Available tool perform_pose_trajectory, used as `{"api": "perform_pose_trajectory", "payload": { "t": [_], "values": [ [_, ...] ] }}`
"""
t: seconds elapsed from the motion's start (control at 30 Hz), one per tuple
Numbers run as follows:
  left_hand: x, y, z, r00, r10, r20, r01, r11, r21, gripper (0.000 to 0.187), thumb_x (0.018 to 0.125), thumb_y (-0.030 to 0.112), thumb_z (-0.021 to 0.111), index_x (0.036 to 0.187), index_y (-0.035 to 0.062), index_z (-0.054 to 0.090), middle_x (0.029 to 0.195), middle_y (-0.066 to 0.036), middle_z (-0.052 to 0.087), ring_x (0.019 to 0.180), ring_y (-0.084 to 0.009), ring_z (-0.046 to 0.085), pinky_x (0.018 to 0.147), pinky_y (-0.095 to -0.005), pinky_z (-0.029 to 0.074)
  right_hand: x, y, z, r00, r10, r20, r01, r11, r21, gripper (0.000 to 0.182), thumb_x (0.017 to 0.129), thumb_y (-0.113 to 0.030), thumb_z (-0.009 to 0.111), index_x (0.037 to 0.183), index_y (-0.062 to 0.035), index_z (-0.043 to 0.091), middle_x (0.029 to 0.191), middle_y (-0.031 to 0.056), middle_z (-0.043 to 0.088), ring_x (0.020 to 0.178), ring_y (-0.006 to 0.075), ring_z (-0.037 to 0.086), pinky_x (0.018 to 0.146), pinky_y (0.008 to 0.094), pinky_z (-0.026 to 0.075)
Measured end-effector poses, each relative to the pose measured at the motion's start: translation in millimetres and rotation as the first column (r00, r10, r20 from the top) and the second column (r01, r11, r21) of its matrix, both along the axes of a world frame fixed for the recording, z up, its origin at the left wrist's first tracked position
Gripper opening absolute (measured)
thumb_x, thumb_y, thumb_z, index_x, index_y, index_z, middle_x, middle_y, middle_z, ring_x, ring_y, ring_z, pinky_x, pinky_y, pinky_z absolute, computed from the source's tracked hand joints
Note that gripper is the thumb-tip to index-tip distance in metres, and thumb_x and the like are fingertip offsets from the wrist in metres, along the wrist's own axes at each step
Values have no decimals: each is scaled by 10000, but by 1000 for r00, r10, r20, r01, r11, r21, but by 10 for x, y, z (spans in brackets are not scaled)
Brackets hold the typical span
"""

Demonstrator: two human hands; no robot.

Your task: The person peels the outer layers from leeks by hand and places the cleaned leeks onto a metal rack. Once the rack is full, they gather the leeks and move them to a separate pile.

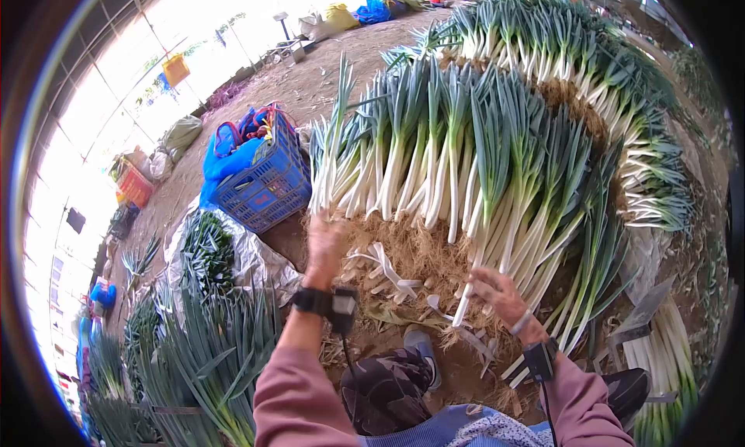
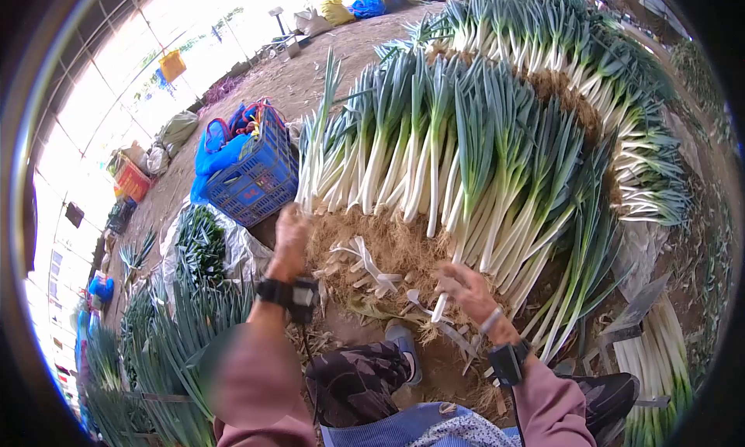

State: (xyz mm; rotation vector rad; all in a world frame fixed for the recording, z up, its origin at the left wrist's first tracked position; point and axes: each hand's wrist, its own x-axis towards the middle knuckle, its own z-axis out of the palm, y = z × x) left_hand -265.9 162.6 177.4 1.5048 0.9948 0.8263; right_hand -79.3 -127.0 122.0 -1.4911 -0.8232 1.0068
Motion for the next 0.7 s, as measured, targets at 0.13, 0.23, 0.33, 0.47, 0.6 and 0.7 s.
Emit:
{"api": "perform_pose_trajectory", "payload": {
  "t": [0.13,0.23,0.33,0.47,0.6,0.7],
  "values": [
    [426,-1235,276,909,-418,-1,417,907,-58,353,899,173,592,1214,23,541,1095,-109,590,992,-202,563,858,-307,488,96,-819,-1056,976,-208,-56,204,976,-81,344,925,-295,563,1139,-28,538,984,76,639,822,176,650,644,262,514],
    [632,-2081,403,686,-720,-106,726,667,169,348,894,145,576,1216,24,522,1259,-155,506,1180,-245,486,979,-376,423,89,-1197,-1407,859,-431,-276,363,893,-265,242,927,-243,562,1062,-42,564,917,55,647,711,154,651,577,254,507],
    [799,-2673,461,527,-830,-185,849,502,168,375,870,133,594,1221,38,505,1280,-180,465,1230,-330,438,1019,-385,351,4,-1545,-1791,744,-631,-218,542,761,-356,164,938,-207,536,964,-51,583,765,74,653,575,130,622,482,257,480],
    [972,-2948,137,309,-846,-435,949,301,90,367,860,157,608,1202,50,532,1266,-177,477,1188,-362,455,1000,-405,369,52,-1818,-2071,691,-716,-99,618,657,-431,113,914,-118,525,882,-32,590,697,74,642,555,142,626,473,271,483],
    [1110,-3031,-164,136,-766,-628,953,274,-129,344,856,161,608,1164,22,541,1176,-166,538,1151,-369,474,961,-431,384,311,-1910,-2247,628,-777,-52,696,590,-409,123,900,-110,540,900,-6,604,691,82,645,560,158,637,502,283,510],
    [1198,-3104,-124,185,-760,-623,982,118,148,339,847,160,614,1138,1,540,1132,-168,561,1130,-367,491,945,-439,389,600,-1832,-2301,648,-761,40,715,589,-377,169,917,-146,539,944,5,612,713,83,656,576,151,643,522,279,516]
  ]
}}
